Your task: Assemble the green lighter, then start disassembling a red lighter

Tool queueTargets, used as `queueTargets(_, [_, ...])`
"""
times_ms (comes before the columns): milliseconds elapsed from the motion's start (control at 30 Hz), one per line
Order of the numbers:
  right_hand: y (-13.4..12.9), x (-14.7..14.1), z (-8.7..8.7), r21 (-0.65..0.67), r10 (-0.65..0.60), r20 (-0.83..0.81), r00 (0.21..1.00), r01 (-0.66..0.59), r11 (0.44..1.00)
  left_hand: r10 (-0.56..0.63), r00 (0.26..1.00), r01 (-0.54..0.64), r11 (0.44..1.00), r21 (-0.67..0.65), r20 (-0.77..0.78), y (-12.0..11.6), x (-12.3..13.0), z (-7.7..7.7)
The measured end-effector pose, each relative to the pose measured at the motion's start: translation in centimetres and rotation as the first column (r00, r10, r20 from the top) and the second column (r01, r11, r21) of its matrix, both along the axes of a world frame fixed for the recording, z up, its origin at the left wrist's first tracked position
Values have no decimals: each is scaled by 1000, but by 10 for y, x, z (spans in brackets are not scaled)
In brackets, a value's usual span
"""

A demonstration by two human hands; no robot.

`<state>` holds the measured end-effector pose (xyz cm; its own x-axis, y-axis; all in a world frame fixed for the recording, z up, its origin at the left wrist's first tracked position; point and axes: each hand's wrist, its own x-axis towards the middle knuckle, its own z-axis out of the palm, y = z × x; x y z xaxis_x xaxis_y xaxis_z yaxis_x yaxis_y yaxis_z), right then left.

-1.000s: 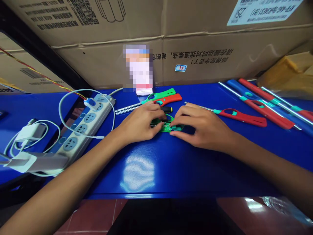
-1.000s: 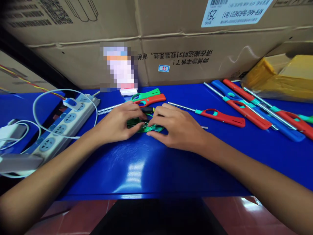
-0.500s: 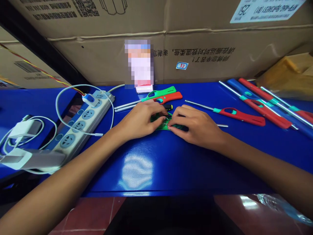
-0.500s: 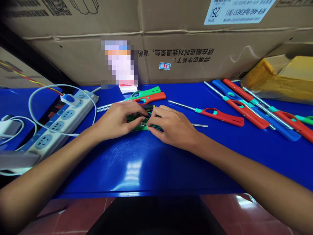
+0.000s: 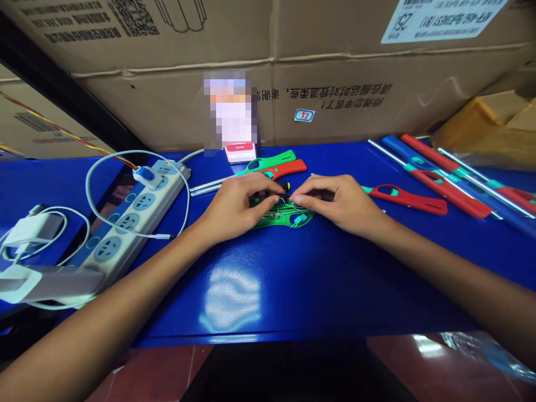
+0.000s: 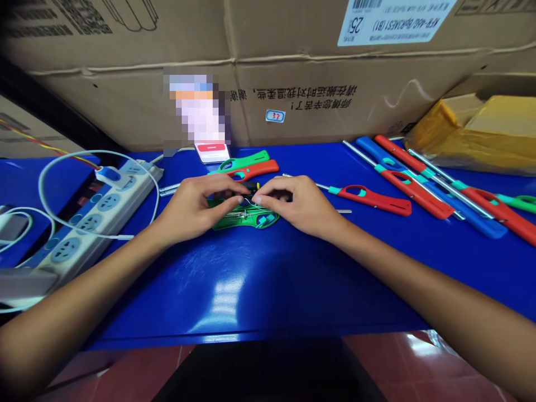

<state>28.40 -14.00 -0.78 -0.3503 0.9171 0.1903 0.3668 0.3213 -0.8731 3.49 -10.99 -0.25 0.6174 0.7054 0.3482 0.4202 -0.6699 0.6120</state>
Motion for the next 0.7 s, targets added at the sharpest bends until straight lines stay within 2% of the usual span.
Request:
queueTargets(100, [1, 1, 3, -39, -17, -40, 999, 16, 999, 10, 1000, -11, 1000, 19, 26, -1, 1, 0])
queueTargets(367, [4, 7, 8, -103, -54, -111, 992, 43, 994, 25, 998, -21, 998, -63, 59, -6, 5, -3])
queueTargets(700, [5, 12, 6, -116, -65, -200, 978, 43, 992, 79, 972, -10, 955, -297, 220, -7, 8, -3])
